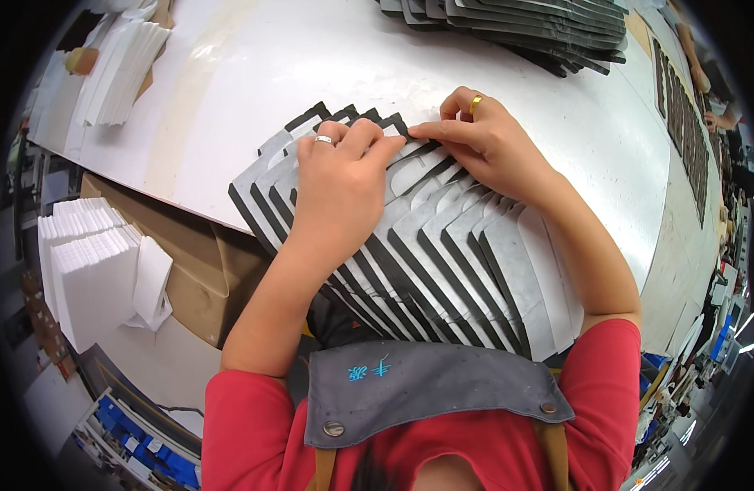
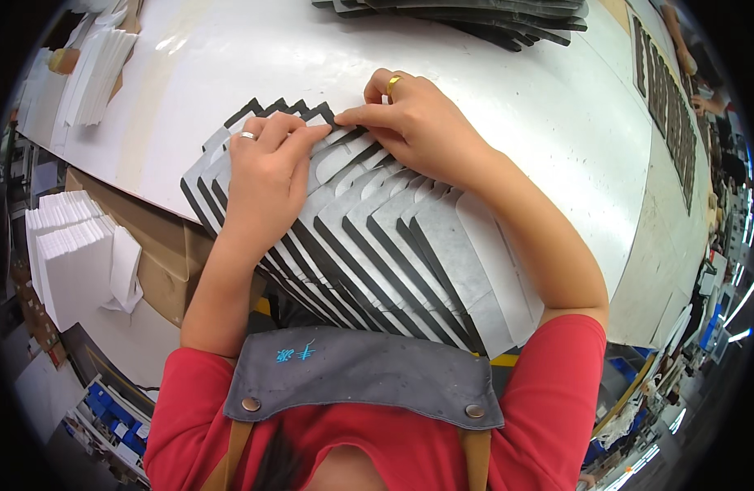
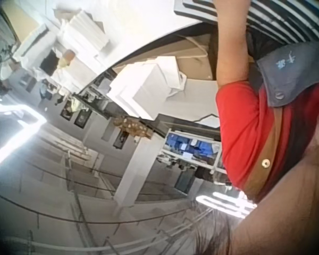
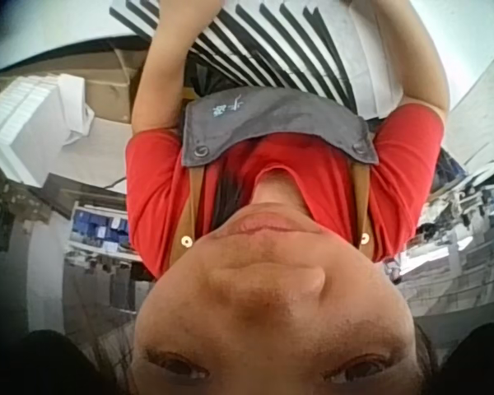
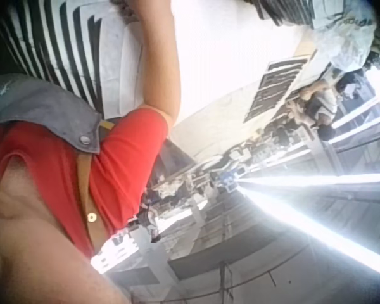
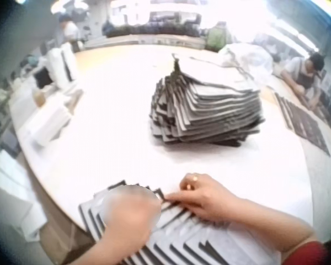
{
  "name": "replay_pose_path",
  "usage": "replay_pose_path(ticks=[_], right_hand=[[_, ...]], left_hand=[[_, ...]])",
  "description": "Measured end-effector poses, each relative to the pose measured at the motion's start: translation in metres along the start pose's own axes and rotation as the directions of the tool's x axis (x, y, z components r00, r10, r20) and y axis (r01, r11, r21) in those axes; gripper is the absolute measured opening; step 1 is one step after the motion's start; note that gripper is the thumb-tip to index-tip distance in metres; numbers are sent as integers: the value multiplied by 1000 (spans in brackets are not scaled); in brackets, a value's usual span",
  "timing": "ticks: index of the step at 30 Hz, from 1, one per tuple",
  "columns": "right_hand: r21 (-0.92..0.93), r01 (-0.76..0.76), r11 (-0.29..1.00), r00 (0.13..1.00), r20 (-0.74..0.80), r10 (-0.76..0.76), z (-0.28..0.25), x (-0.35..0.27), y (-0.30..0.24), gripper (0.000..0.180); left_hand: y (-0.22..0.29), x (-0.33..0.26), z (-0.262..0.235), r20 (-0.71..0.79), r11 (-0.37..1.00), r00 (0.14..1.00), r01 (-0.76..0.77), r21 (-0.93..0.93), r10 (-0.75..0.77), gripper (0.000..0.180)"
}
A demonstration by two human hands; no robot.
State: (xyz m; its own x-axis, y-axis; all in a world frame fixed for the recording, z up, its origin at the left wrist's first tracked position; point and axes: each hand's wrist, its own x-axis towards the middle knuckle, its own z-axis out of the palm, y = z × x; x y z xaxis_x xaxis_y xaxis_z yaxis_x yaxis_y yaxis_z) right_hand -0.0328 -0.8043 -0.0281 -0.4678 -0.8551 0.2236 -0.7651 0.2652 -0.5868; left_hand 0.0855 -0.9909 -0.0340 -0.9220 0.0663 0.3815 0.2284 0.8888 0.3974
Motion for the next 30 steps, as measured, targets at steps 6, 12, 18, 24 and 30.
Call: replay_pose_path(ticks=[6,12,18,24,30], right_hand=[[3,-5,1000,1000,-21,5,-1,-9,-3,33],[164,-201,966,972,-90,218,-1,-11,-10,28],[-76,-75,994,996,-63,70,1,-14,-7,33],[-211,-25,977,997,-80,8,2,-16,-10,42],[-183,31,983,997,-64,-43,5,-16,-6,39]], left_hand=[[1,0,1,-23,1000,1000,-15,-14,15,31],[1,0,1,0,999,1000,-29,22,29,34],[1,-1,2,5,1000,1000,-23,9,23,30],[1,-1,2,10,1000,1000,-13,7,13,30],[1,1,3,-13,999,999,-32,-12,31,30]])
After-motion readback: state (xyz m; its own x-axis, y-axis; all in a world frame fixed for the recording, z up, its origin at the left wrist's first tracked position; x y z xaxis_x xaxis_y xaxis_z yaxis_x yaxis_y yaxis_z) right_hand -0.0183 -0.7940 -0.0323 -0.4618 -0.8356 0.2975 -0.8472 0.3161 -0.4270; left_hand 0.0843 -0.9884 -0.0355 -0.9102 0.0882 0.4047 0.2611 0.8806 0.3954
